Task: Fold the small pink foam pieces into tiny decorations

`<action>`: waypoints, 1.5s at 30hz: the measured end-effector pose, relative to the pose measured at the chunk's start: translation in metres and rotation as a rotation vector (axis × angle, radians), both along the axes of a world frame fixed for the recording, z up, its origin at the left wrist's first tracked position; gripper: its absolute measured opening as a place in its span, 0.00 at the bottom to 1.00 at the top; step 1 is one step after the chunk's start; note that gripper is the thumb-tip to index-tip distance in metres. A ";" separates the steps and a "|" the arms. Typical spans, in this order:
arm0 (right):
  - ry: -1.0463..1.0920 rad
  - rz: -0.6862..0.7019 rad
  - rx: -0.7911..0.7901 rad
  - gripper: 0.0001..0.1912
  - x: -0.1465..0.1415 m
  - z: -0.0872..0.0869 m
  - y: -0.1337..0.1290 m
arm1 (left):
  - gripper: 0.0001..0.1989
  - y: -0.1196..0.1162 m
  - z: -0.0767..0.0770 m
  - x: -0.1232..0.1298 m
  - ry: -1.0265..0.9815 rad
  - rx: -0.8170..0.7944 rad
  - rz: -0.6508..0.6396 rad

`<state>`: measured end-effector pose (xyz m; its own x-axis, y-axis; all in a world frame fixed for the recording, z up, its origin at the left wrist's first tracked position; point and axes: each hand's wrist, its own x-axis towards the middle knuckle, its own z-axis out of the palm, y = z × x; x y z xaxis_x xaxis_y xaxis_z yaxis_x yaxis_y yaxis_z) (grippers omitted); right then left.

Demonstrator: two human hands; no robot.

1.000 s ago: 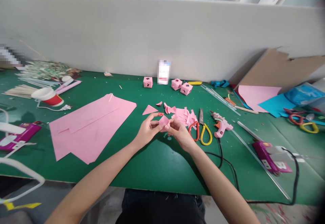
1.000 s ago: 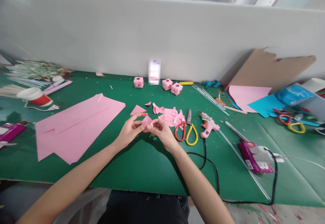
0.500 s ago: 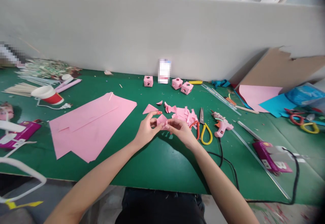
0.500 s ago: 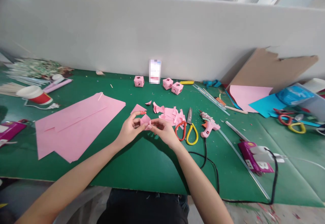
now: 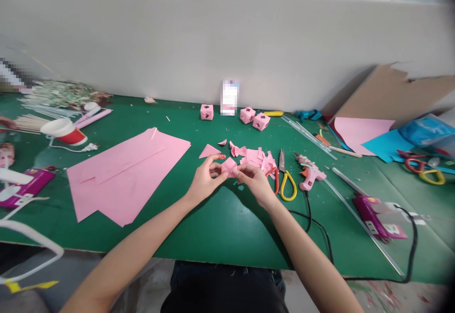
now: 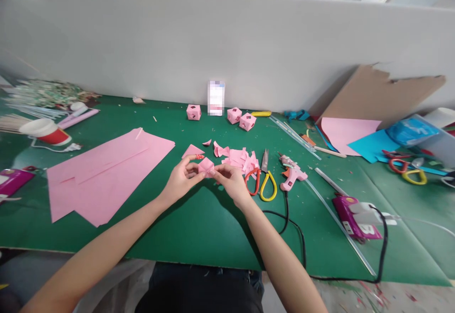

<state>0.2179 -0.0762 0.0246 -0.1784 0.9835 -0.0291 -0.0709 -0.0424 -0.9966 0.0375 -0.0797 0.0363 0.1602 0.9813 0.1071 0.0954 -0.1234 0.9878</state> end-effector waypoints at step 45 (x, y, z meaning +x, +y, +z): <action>0.047 -0.071 -0.011 0.15 -0.005 0.006 -0.005 | 0.24 -0.003 0.006 0.002 0.087 0.044 0.025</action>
<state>0.2130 -0.0810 0.0309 -0.1097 0.9934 -0.0329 -0.1210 -0.0462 -0.9916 0.0393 -0.0828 0.0420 0.1465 0.9797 0.1366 0.1842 -0.1627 0.9693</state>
